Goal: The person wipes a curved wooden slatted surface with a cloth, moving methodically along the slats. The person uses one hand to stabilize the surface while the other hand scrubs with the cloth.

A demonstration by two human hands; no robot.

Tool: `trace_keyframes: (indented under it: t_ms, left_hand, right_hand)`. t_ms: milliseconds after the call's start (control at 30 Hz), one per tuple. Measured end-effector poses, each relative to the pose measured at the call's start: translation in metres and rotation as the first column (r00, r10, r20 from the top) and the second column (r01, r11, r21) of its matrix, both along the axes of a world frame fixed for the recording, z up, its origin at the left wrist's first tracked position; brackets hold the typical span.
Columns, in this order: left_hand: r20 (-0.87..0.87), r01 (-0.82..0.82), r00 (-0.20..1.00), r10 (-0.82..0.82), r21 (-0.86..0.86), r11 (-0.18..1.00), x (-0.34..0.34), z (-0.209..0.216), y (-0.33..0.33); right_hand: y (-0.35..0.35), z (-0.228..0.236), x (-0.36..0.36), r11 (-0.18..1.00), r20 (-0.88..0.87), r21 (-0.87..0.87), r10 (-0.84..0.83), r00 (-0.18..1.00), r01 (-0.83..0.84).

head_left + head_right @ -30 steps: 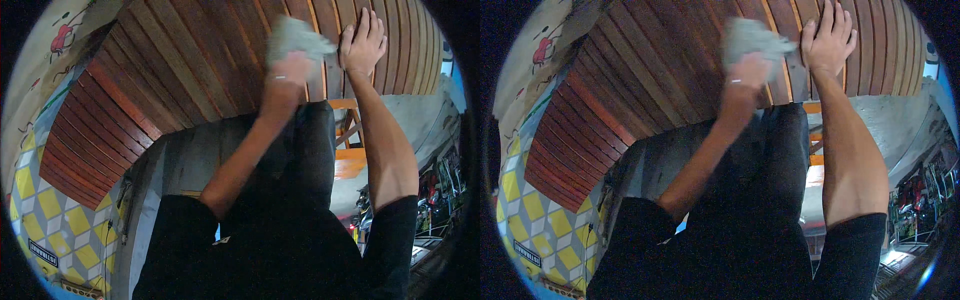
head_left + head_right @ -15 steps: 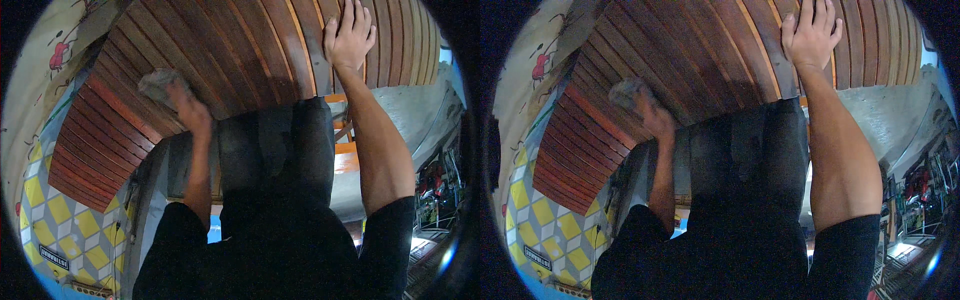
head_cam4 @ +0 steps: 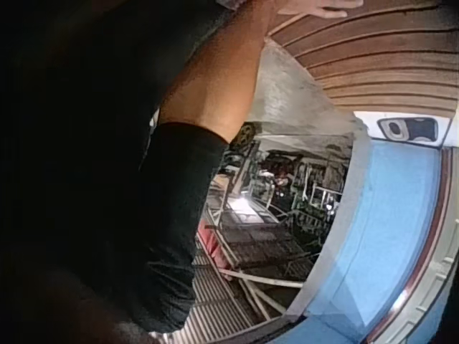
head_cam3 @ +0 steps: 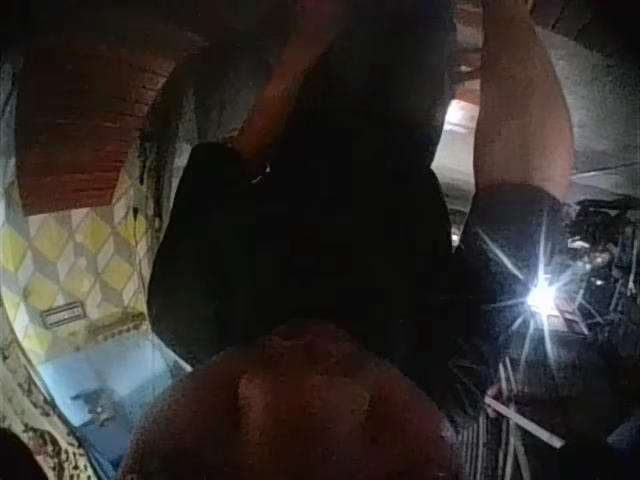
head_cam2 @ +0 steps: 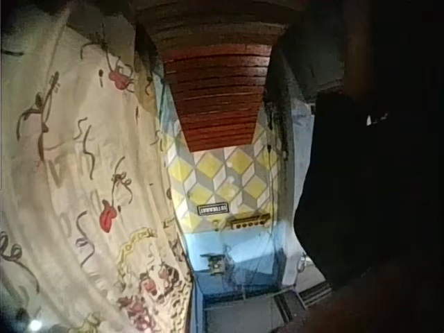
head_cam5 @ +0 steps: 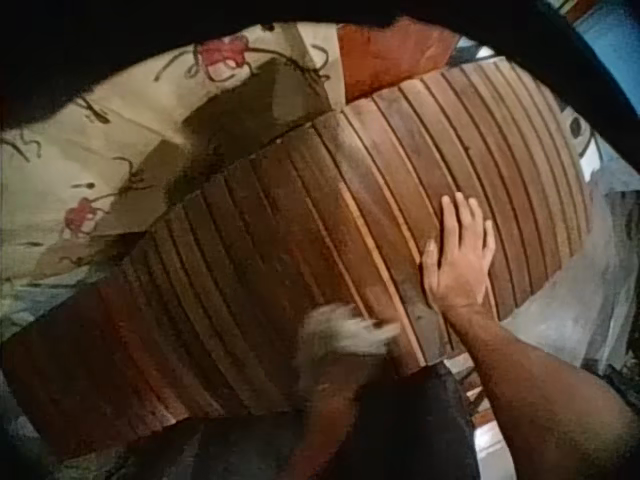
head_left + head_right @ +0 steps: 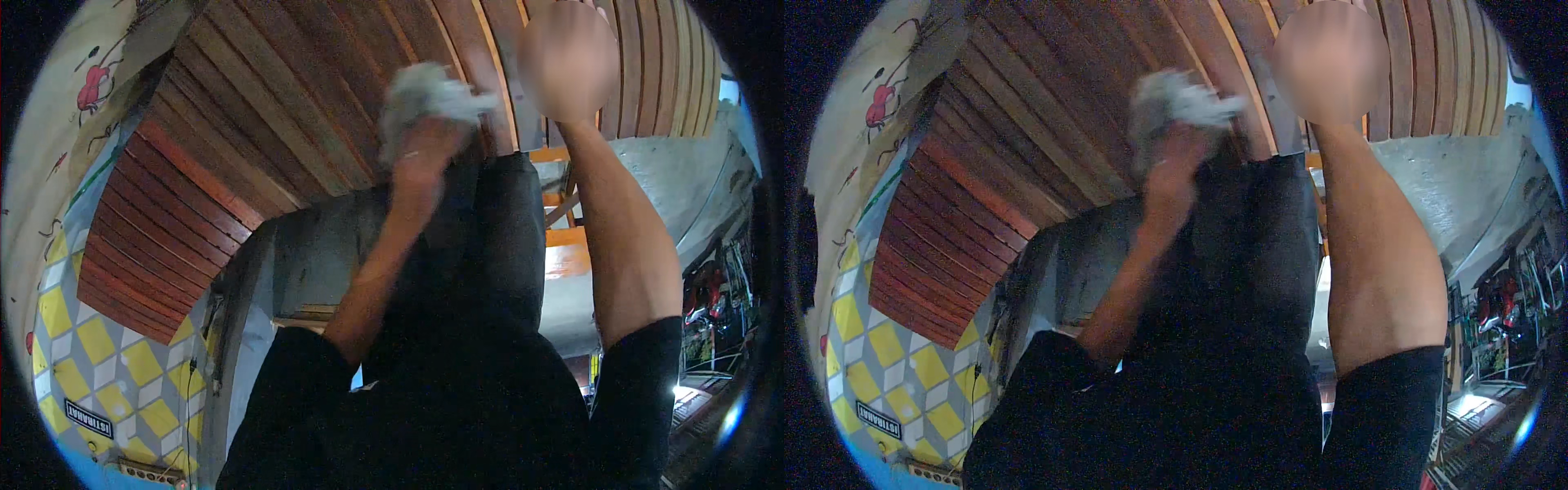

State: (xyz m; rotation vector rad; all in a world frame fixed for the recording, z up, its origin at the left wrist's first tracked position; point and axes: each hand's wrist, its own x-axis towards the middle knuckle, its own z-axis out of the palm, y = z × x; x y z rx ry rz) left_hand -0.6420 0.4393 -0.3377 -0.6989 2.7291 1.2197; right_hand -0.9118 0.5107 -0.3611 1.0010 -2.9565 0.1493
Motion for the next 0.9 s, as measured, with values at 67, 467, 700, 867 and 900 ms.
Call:
trace_keyframes:
  t_ms: [67, 467, 700, 867, 900]
  left_hand:
    - [0.057, -0.077, 0.994, 0.089, -0.181, 0.98, 0.061, 0.007, -0.028]
    - [-0.077, -0.493, 0.87, 0.487, -0.124, 0.861, 0.044, -0.002, 0.043]
    - [-0.066, -0.08, 0.994, 0.09, 0.14, 0.987, -0.052, 0.008, 0.095]
    - [0.108, -0.211, 0.962, 0.251, -0.292, 0.933, 0.049, -0.007, 0.029]
    - [0.152, -0.22, 0.942, 0.3, -0.393, 0.893, 0.075, -0.005, 0.007]
  right_hand:
    - [0.0, 0.001, 0.001, 1.0, -0.004, 0.019, -0.013, 1.0, 0.013]
    - [0.0, -0.016, 0.004, 0.987, -0.041, -0.155, 0.023, 0.999, -0.029]
    - [0.001, -0.016, 0.002, 0.993, -0.027, -0.109, 0.04, 0.999, -0.042]
    - [0.003, -0.006, -0.001, 1.0, -0.035, 0.022, 0.02, 0.999, -0.019]
    - [0.002, -0.007, 0.0, 1.0, -0.036, 0.019, 0.024, 0.999, -0.023]
